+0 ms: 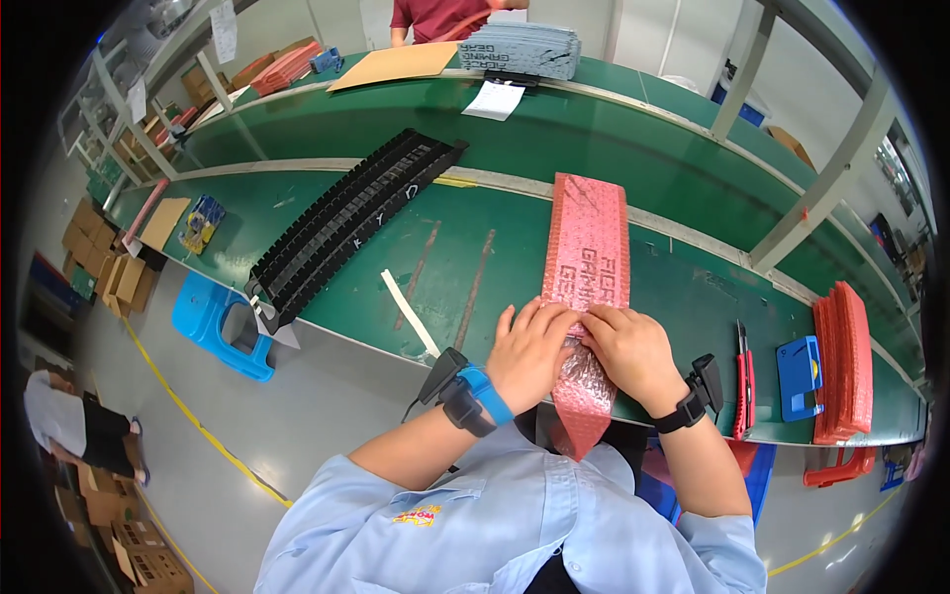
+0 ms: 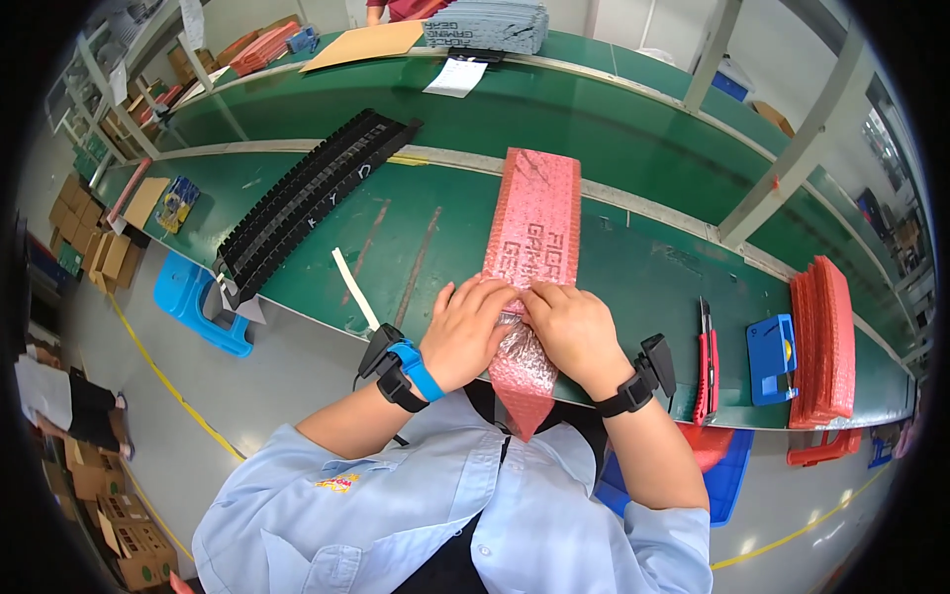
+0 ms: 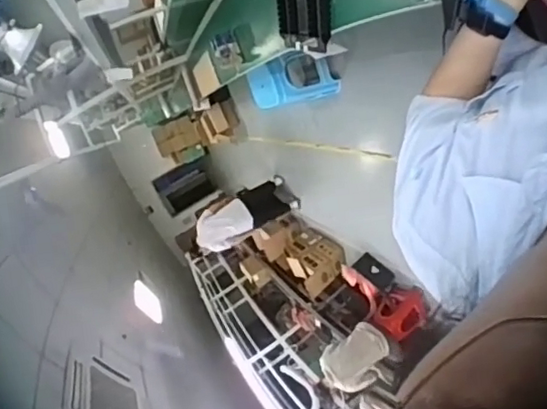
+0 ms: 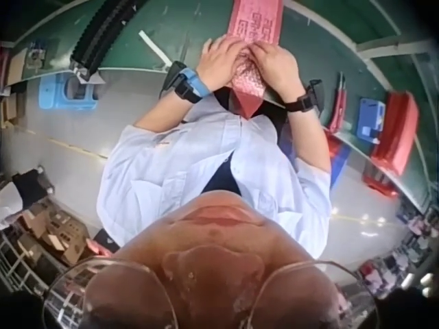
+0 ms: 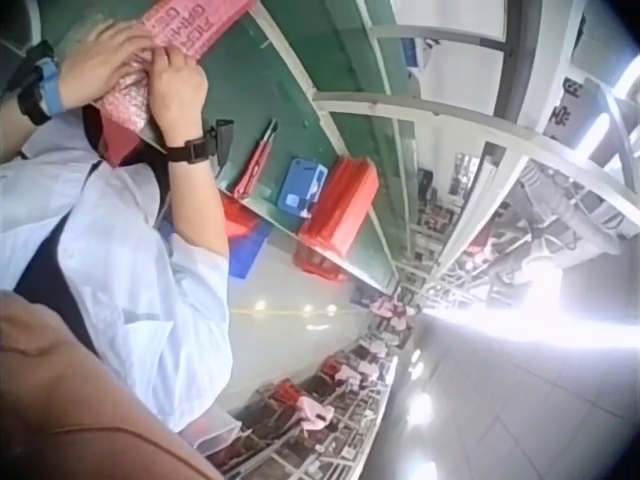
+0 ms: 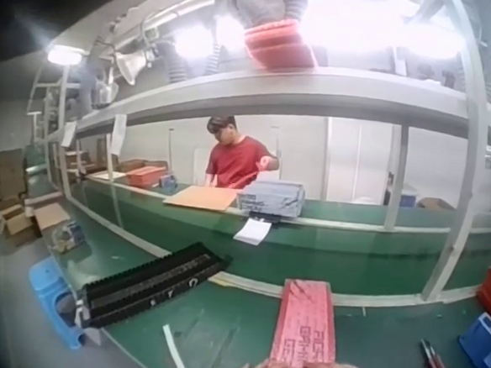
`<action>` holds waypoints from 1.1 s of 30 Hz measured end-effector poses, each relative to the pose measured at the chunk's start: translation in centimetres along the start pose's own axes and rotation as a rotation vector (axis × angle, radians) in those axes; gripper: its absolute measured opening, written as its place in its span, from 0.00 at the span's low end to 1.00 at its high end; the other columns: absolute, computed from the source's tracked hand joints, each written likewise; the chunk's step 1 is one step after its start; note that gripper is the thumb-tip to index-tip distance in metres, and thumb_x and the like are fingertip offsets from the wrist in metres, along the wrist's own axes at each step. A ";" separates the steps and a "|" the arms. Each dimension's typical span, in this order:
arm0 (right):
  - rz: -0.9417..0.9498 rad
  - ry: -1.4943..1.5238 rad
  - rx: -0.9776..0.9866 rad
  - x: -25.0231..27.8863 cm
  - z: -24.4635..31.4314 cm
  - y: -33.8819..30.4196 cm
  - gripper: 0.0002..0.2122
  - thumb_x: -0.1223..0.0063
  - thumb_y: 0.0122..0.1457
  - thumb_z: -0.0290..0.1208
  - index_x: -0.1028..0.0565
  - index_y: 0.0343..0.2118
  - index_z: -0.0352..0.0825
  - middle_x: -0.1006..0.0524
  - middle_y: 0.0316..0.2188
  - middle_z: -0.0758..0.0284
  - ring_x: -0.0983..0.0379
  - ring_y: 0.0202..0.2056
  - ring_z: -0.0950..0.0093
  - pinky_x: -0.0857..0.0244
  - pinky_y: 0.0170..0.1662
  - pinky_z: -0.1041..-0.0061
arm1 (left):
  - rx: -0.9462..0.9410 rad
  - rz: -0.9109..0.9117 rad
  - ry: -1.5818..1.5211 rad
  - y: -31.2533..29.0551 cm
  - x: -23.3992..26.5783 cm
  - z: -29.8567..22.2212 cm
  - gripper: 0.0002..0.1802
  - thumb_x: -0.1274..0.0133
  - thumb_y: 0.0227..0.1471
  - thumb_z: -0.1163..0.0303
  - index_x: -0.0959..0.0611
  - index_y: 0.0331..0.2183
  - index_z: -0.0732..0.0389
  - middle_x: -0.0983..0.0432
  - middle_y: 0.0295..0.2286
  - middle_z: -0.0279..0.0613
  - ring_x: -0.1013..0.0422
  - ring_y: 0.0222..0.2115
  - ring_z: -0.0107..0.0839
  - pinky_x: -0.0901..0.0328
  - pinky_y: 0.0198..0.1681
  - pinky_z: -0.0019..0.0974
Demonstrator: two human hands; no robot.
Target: The person wraps a circuit board in pink bubble wrap, cuts the excess with a utility knife, and secures it with tape before repeating the process with a second board.
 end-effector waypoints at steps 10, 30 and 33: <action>-0.098 0.104 -0.231 0.0 1.1 -0.3 0.10 0.43 0.53 0.28 0.22 0.38 0.35 0.22 0.42 0.64 0.26 0.43 0.63 0.31 0.45 0.67 | 0.180 -0.256 0.360 2.2 12.4 10.0 0.39 0.34 0.42 0.58 0.29 0.56 0.47 0.40 0.58 0.52 0.50 0.61 0.60 0.57 0.61 0.67; -0.109 0.167 -0.179 -0.6 0.6 0.1 0.11 0.40 0.49 0.24 0.23 0.38 0.33 0.23 0.40 0.60 0.28 0.43 0.58 0.34 0.46 0.64 | 1.060 -0.103 0.711 -2.1 23.0 35.5 0.40 0.44 0.46 0.37 0.25 0.55 0.51 0.38 0.58 0.48 0.47 0.60 0.57 0.43 0.59 0.57; -0.112 0.182 -0.168 -0.3 0.7 0.2 0.12 0.39 0.48 0.24 0.23 0.37 0.33 0.23 0.39 0.60 0.28 0.42 0.58 0.34 0.46 0.64 | 0.773 -0.166 0.670 1.5 21.1 35.9 0.39 0.40 0.44 0.41 0.22 0.49 0.61 0.31 0.51 0.53 0.37 0.53 0.54 0.38 0.55 0.53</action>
Point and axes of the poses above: each hand's wrist, its own y-axis towards the middle knuckle, its own x-axis out of the back of the hand, z = x × y, the point moved 2 cm from there along y, towards the middle knuckle
